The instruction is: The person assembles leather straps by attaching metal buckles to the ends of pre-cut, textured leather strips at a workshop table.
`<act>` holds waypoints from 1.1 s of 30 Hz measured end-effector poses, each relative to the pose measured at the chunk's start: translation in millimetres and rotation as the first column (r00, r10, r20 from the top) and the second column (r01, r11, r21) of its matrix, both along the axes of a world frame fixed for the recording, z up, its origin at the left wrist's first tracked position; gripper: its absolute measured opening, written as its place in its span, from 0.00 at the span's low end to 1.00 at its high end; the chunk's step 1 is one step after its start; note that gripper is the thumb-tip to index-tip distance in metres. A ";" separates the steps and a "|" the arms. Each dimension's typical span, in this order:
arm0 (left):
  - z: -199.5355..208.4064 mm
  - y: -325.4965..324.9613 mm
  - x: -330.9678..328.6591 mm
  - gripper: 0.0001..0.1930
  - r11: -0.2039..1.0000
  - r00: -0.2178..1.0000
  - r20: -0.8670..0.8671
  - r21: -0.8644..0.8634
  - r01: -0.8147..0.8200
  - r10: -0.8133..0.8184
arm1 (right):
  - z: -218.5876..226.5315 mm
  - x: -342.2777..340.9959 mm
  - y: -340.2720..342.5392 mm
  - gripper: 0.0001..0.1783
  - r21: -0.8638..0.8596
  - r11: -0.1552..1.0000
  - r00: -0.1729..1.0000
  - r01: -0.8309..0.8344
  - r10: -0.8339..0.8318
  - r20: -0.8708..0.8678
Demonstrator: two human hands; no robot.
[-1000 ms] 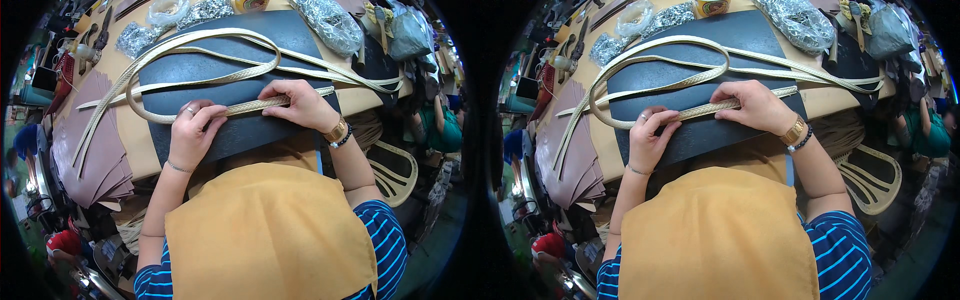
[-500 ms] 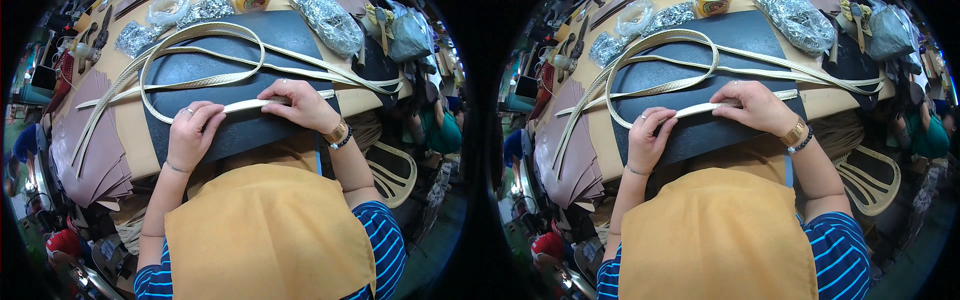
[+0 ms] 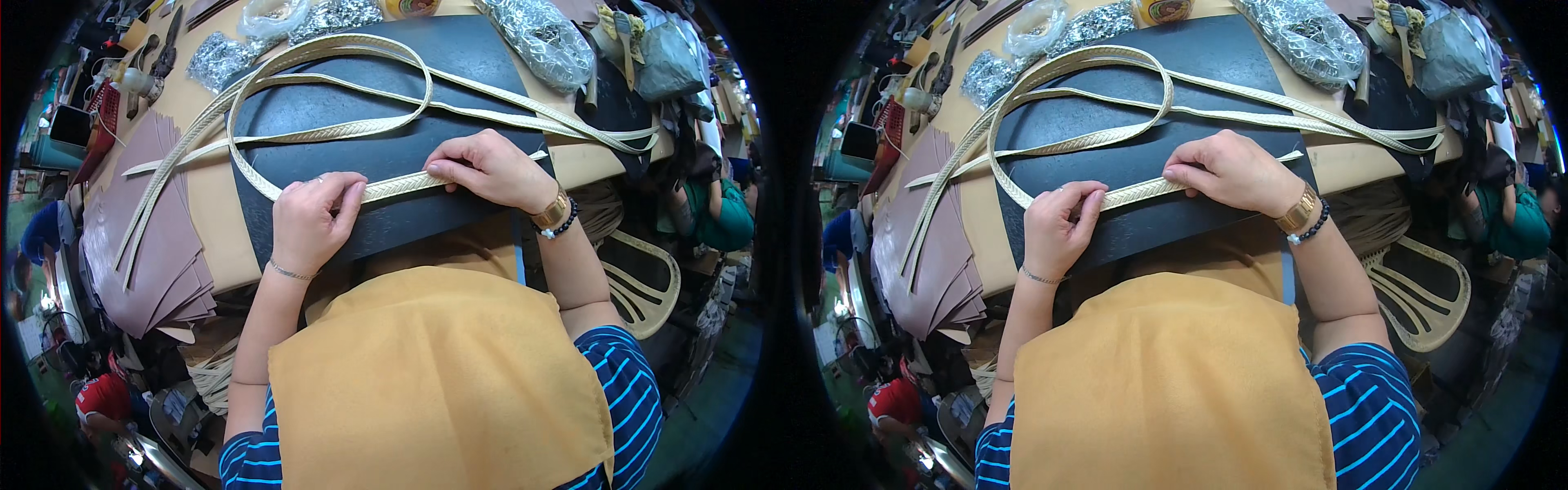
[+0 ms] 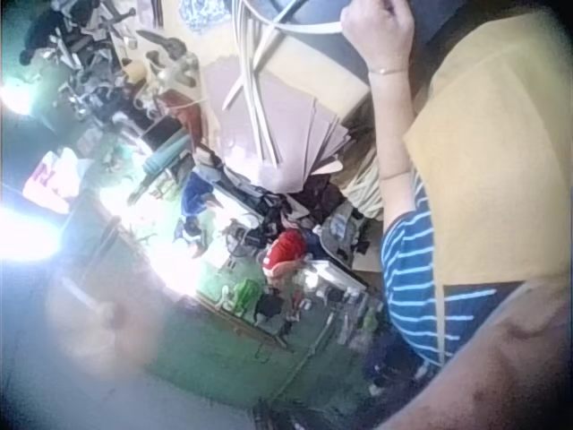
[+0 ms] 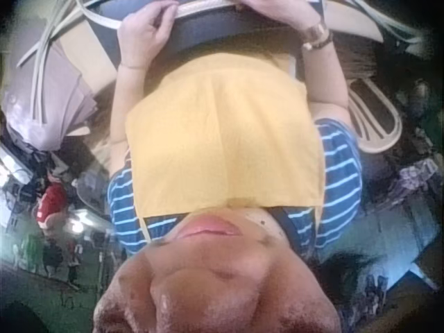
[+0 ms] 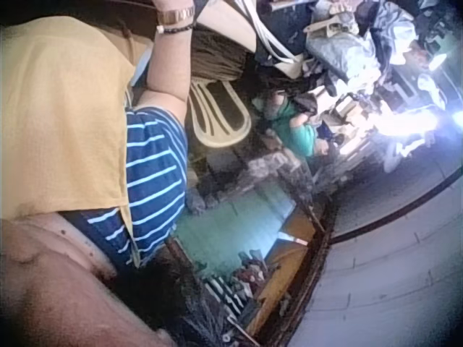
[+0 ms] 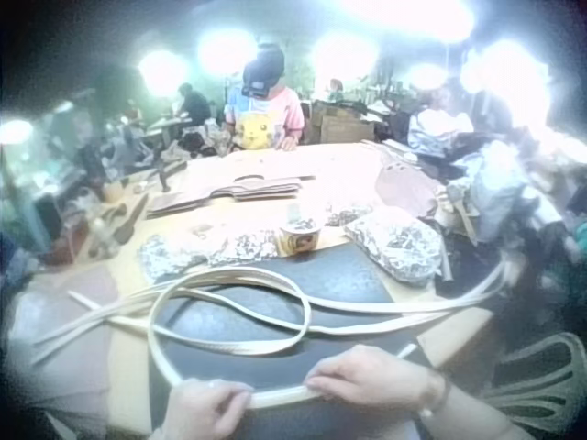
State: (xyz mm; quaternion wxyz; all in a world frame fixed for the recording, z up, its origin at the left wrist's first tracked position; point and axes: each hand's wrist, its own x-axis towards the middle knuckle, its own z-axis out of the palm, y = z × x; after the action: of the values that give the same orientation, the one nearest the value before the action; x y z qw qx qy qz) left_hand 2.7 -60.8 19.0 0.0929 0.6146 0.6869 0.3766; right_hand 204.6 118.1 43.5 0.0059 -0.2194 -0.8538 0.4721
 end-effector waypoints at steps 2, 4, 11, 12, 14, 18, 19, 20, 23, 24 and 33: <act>0.2 0.0 0.0 0.02 1.000 1.000 0.000 -0.009 -0.002 0.002 | 0.5 -0.4 0.2 0.15 0.009 1.000 1.000 -0.005 0.005 0.005; 0.3 -0.2 0.2 0.02 1.000 1.000 -0.003 -0.014 -0.006 0.006 | 0.4 0.3 0.2 0.15 0.021 1.000 1.000 -0.010 0.010 0.000; 12.0 -10.1 -7.8 0.07 0.974 0.979 0.187 -0.224 -0.032 0.075 | 8.4 8.4 6.0 0.06 0.492 0.870 0.953 -0.013 0.160 -0.258; 21.2 -12.8 -11.0 0.09 0.938 0.951 0.297 -0.347 0.024 0.086 | 12.2 7.5 6.1 0.06 0.616 0.787 0.941 0.035 0.180 -0.285; 31.7 -15.4 -11.3 0.12 0.878 0.827 0.547 -0.449 0.165 0.125 | 23.9 0.1 0.9 0.07 0.810 0.569 0.913 0.140 0.242 -0.328; 32.7 -9.4 1.8 0.22 0.915 0.403 0.910 -0.242 0.322 0.099 | 21.8 -24.5 -30.5 0.09 0.655 0.745 0.803 0.126 0.311 -0.508; 26.1 -7.0 5.5 0.23 0.943 0.347 0.935 -0.176 0.282 0.071 | 15.9 -34.7 -36.0 0.08 0.519 0.845 0.735 0.125 0.273 -0.621; 16.3 -6.4 6.9 0.23 0.965 0.289 0.957 -0.108 0.240 0.035 | 12.5 -38.0 -42.2 0.08 0.392 0.915 0.740 0.101 0.194 -0.643; 1.4 -10.5 15.8 0.19 0.993 0.303 0.953 -0.024 0.114 -0.011 | 5.2 -42.6 -50.1 0.08 0.116 0.986 0.764 0.120 -0.017 -0.644; 2.4 -12.3 19.5 0.17 0.997 0.330 0.944 -0.030 0.072 0.004 | 4.2 -41.8 -50.1 0.09 0.038 0.990 0.811 0.133 -0.087 -0.579; 4.2 -17.8 23.5 0.26 0.995 0.402 0.914 0.081 -0.055 -0.052 | -3.1 -50.1 -73.1 0.14 -0.785 0.619 0.779 0.018 -0.501 -0.377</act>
State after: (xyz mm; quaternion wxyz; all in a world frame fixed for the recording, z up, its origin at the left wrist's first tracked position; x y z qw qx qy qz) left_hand 26.2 -78.6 23.3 0.4228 0.3117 0.5055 0.6845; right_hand 154.6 45.1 40.4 0.2394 -0.1800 -0.4973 0.8142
